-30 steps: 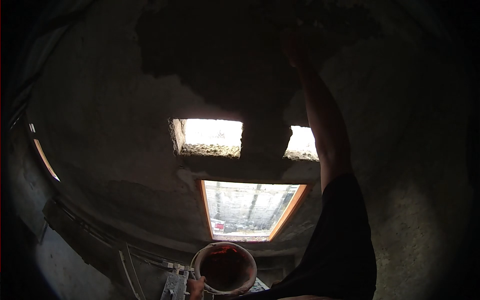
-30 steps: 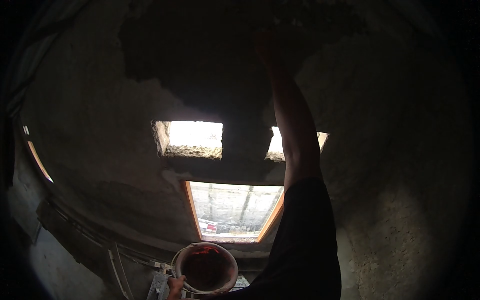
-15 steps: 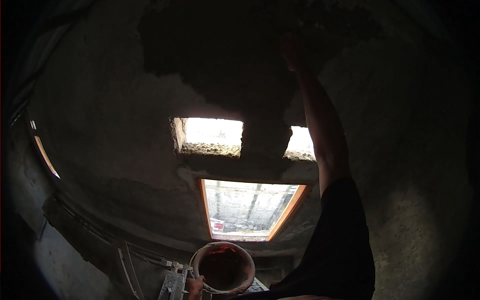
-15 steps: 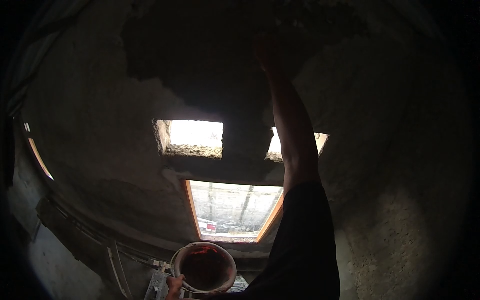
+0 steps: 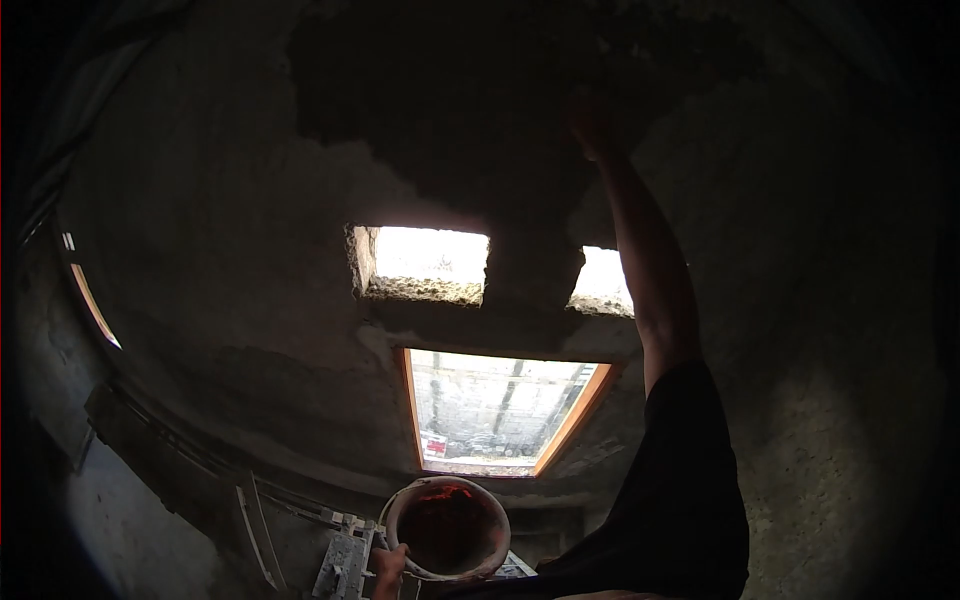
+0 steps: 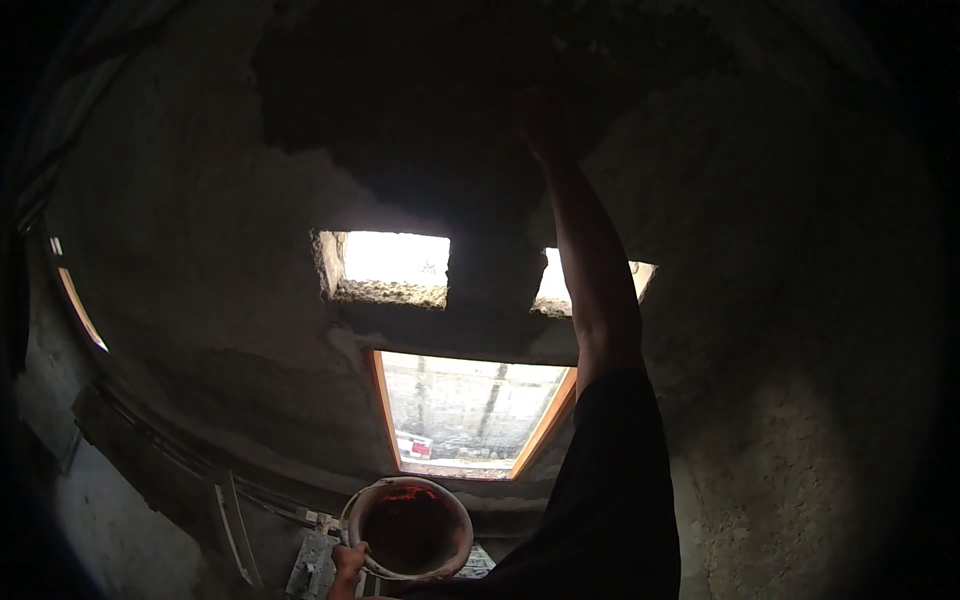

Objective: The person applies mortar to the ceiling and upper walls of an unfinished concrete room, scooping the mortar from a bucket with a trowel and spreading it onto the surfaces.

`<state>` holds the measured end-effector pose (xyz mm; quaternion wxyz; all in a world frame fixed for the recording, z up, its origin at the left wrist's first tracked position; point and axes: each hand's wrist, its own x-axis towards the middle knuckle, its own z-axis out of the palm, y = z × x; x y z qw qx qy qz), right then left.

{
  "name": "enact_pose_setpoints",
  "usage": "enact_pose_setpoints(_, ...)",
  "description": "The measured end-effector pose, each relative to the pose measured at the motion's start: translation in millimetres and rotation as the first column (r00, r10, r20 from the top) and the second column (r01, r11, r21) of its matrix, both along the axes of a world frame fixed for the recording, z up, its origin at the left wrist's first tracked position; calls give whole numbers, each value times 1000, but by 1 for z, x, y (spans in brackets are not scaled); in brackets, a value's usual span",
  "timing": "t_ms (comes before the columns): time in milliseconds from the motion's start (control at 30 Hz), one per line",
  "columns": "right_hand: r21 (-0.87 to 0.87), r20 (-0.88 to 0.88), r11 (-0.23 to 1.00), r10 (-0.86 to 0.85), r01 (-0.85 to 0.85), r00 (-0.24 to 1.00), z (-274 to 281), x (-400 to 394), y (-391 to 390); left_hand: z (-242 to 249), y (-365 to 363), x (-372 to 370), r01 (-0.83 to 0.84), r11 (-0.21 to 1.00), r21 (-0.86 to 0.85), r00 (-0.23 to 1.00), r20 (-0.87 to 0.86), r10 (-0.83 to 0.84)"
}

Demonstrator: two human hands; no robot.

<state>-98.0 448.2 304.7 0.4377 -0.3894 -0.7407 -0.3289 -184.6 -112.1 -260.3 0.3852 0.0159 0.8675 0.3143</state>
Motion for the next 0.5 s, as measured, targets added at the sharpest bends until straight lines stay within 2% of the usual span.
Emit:
enact_pose_setpoints(33,-122,7,992,-11,12,1000,4,1,2,-4,-1,-1,-3,1000,2,1000,0,3)
enact_pose_setpoints(67,-120,6,993,-9,10,1000,3,3,5,-12,-3,-2,-11,1000,-10,1000,-16,11)
enact_pose_setpoints(133,159,87,986,-67,53,994,-2,4,8,-21,-3,-2,-21,1000,-15,999,-34,20)
enact_pose_setpoints(167,160,86,986,-65,51,994,-3,5,10,-25,-5,-2,-26,1000,-10,997,-75,26)
enact_pose_setpoints(233,-117,14,993,0,2,1000,-2,8,-35,-33,-6,-2,-33,999,-4,993,-117,32)
enact_pose_setpoints(267,-116,13,993,0,1,1000,-2,4,-36,-37,-7,-3,-28,999,-20,990,-139,25)
enact_pose_setpoints(300,-147,-180,975,139,-166,974,-5,1,-32,-37,-8,-3,-22,999,-39,987,-160,16)
enact_pose_setpoints(367,-135,-368,934,263,-331,892,-6,-4,-21,-34,-6,-3,-34,998,-52,989,-143,26)
enact_pose_setpoints(433,15,-349,961,265,-278,899,-2,-13,3,-26,-4,-3,-54,996,-66,991,-128,45)
enact_pose_setpoints(467,16,-352,959,269,-281,897,7,-13,14,-23,-4,-2,-65,996,-61,991,-117,58)
enact_pose_setpoints(500,-95,-296,961,221,-259,929,19,-12,27,-21,-5,-2,-77,995,-57,992,-103,71)
